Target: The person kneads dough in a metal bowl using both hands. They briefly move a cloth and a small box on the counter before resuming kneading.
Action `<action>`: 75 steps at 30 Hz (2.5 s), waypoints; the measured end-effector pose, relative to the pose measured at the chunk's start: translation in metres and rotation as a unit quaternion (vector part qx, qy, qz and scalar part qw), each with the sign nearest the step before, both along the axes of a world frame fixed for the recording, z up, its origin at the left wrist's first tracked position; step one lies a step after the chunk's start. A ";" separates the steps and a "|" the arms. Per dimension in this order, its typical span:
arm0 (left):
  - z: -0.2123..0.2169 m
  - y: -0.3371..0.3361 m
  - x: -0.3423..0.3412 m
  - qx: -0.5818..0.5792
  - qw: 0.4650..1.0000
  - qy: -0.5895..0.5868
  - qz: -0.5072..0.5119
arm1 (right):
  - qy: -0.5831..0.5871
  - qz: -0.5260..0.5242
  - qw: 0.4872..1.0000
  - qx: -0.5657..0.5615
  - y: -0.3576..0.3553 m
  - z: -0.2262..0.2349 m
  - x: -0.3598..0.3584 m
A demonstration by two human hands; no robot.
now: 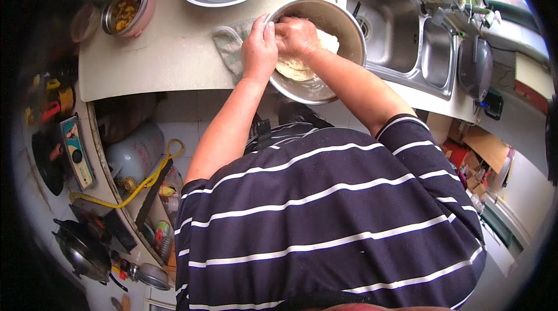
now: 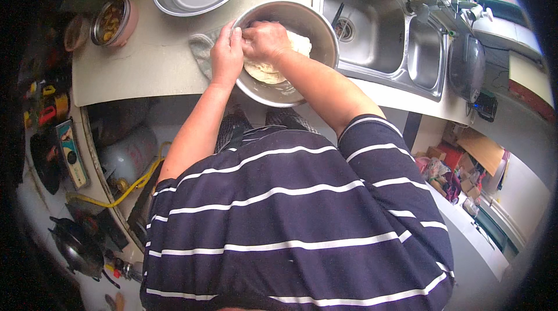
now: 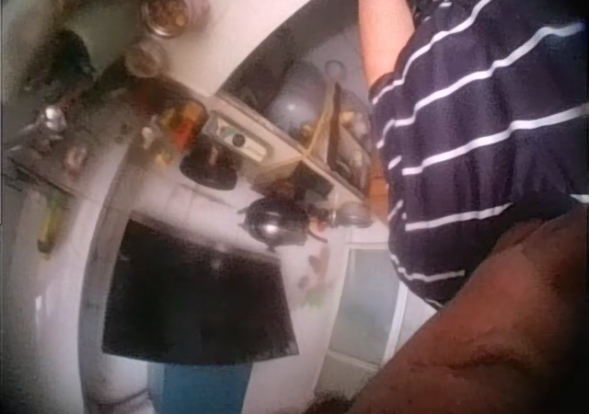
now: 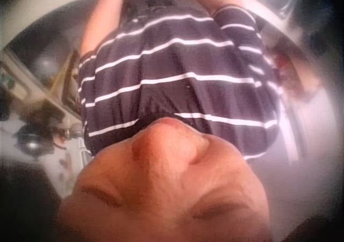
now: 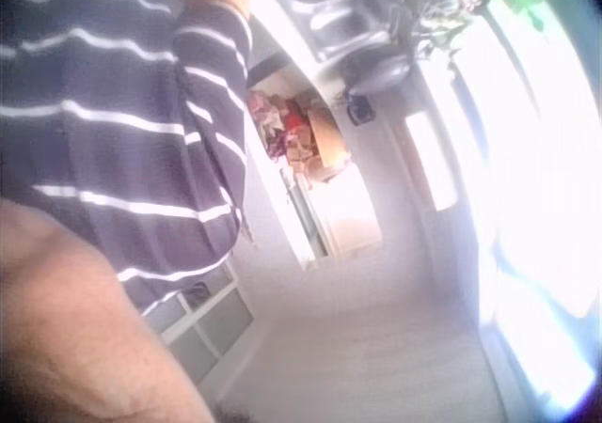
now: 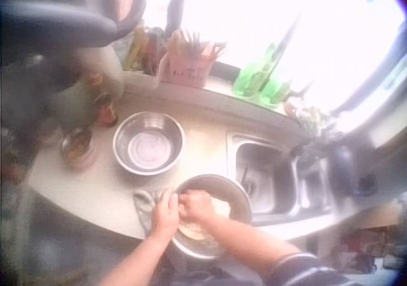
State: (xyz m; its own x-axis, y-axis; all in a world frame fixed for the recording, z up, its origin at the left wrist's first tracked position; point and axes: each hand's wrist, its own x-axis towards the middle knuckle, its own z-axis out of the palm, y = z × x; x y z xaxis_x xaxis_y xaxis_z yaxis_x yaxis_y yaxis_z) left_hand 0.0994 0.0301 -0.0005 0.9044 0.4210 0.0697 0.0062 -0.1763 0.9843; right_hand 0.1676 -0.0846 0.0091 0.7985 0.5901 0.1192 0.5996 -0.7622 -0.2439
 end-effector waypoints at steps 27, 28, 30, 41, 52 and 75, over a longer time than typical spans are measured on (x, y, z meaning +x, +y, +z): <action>0.009 0.000 -0.003 0.002 1.000 0.023 0.000 | 0.026 0.232 0.964 -0.123 -0.037 0.026 -0.007; 0.009 0.000 -0.004 0.002 1.000 0.019 0.001 | 0.037 0.211 0.972 -0.098 -0.031 0.021 -0.001; 0.008 -0.001 -0.003 0.005 1.000 0.008 0.006 | 0.088 0.157 0.976 -0.125 -0.018 0.012 0.012; 0.005 0.003 -0.002 0.035 0.999 -0.014 0.002 | 0.110 0.211 0.952 -0.192 -0.032 0.068 -0.015; 0.005 0.000 -0.004 0.027 1.000 0.004 0.001 | 0.038 0.377 0.917 -0.121 -0.055 0.054 -0.021; 0.000 0.001 0.000 0.059 0.998 -0.025 0.017 | 0.535 -0.042 0.648 0.540 -0.057 0.088 -0.032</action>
State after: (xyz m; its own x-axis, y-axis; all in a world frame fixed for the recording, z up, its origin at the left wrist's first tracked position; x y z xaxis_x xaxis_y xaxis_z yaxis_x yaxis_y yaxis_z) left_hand 0.0997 0.0307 -0.0003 0.8840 0.4376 0.1644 -0.0339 -0.2906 0.9562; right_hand 0.1356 -0.1418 0.0970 0.7883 0.5739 -0.2218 -0.3865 0.1815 -0.9042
